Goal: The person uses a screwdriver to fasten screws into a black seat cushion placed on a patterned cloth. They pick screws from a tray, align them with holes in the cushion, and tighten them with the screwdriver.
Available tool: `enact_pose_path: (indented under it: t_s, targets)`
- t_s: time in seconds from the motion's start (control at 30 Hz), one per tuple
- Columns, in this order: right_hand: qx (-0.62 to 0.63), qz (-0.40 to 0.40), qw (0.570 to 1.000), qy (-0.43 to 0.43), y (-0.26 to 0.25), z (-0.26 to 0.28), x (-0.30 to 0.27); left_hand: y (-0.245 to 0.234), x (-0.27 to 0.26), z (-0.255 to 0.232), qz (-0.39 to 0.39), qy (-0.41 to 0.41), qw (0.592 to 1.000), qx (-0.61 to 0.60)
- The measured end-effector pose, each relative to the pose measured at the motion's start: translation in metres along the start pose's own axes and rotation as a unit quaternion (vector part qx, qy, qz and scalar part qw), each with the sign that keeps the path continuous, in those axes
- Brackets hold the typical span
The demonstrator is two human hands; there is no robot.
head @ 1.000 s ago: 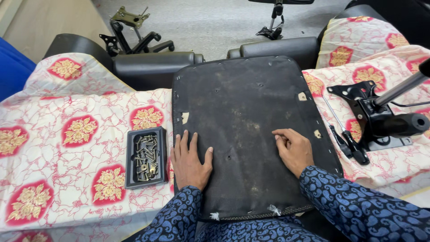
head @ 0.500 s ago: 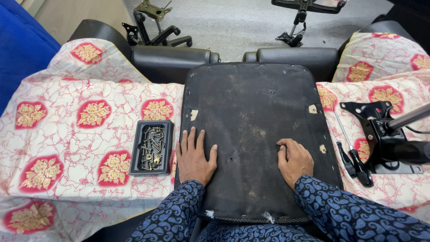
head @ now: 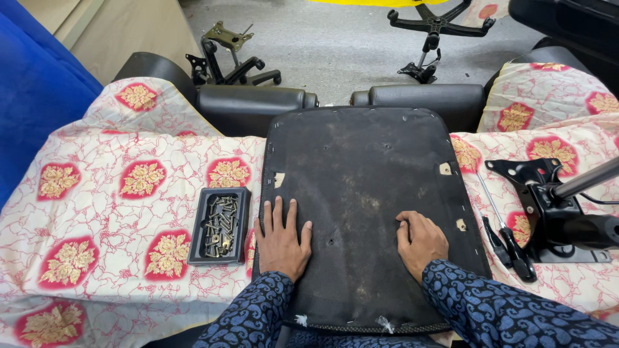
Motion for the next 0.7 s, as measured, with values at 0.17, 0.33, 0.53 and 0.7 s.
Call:
enact_pose_path:
  t_s: [0.17, 0.33, 0.53, 0.7]
  targets:
    - [0.014, 0.007, 1.0, 0.027, 0.0, -0.0036, -0.0007, 0.0022, 0.0009, 0.0008, 0.002, -0.003, 1.0, 0.001]
    - [0.018, -0.02, 0.999, 0.019, -0.0029, -0.0012, -0.0018, -0.0008, 0.0009, 0.0005, -0.01, -0.01, 1.0, -0.007]
    - [-0.004, -0.016, 1.0, -0.002, 0.0018, -0.0001, -0.0019, 0.0008, 0.0004, 0.0027, -0.017, -0.009, 1.0, -0.014]
    - [-0.011, -0.011, 1.0, -0.004, 0.0024, 0.0011, -0.004, -0.0008, -0.0007, 0.0017, -0.022, -0.008, 1.0, -0.016]
Point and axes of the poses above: each hand's wrist, its own x-axis towards the middle knuckle, its own y-axis out of the palm, z = x × y, the point moved 9 cm from there along x, towards the middle knuckle, and after that the axes turned 2 degrees about y, right-handed, at the moved point
